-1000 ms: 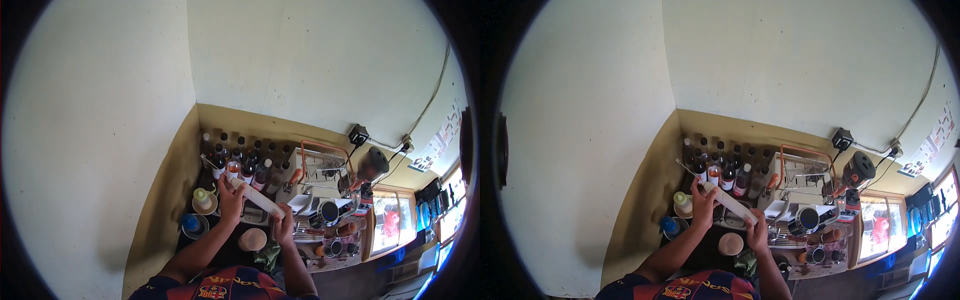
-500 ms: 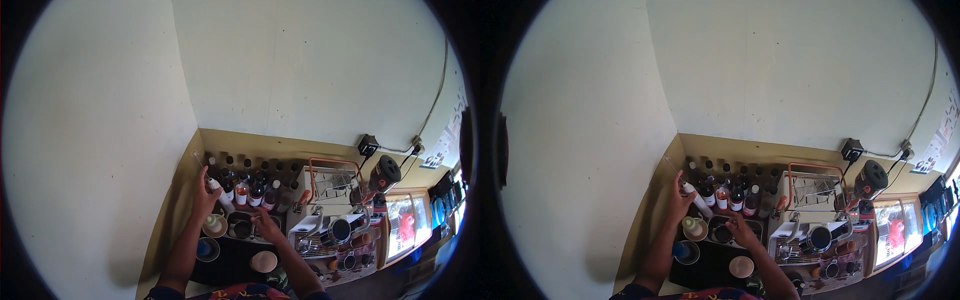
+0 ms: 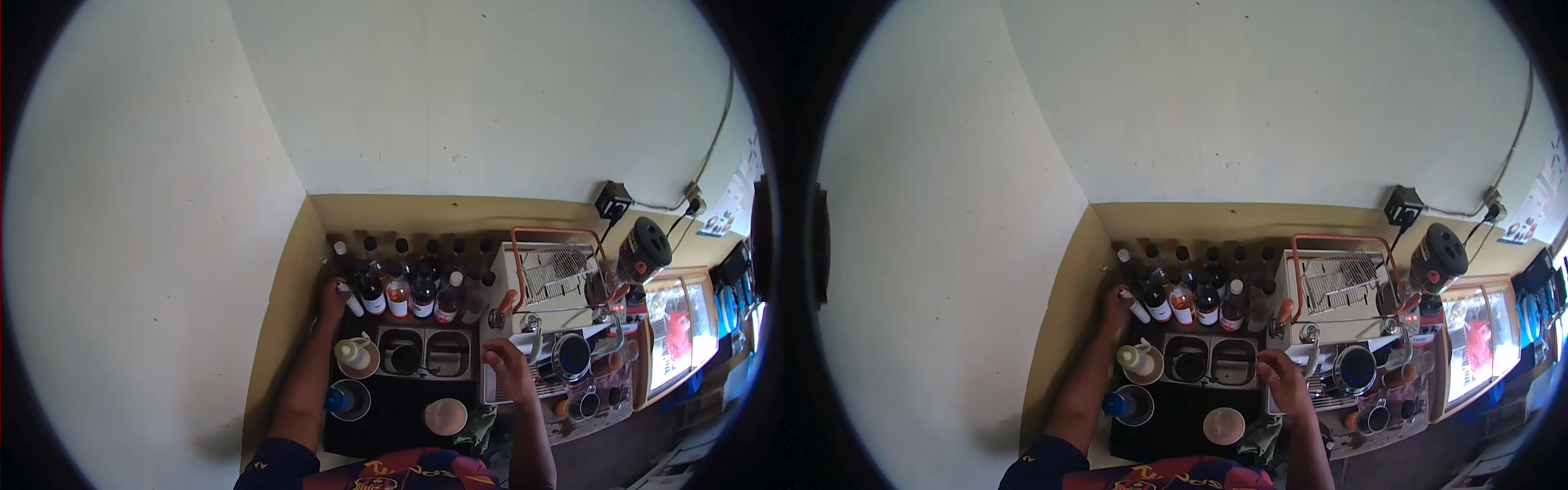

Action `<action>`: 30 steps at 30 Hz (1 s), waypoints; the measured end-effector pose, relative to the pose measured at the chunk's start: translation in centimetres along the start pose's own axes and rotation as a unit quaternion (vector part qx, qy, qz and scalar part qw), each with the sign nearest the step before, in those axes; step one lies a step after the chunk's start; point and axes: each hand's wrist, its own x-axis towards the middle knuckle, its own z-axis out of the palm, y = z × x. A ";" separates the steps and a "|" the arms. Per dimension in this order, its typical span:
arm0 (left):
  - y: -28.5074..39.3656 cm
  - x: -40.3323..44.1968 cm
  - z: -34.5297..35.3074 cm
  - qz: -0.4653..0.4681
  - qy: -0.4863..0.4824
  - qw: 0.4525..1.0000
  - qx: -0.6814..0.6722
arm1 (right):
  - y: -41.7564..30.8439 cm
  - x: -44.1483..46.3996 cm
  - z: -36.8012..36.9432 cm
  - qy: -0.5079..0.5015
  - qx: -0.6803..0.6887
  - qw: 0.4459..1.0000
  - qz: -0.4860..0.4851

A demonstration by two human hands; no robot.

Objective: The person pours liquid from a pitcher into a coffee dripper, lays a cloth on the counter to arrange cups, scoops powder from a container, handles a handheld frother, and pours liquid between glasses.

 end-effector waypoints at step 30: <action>8.8 -8.4 -10.7 -0.054 -0.086 0.995 -0.016 | 19.6 -18.0 4.6 -0.036 -0.373 0.901 0.217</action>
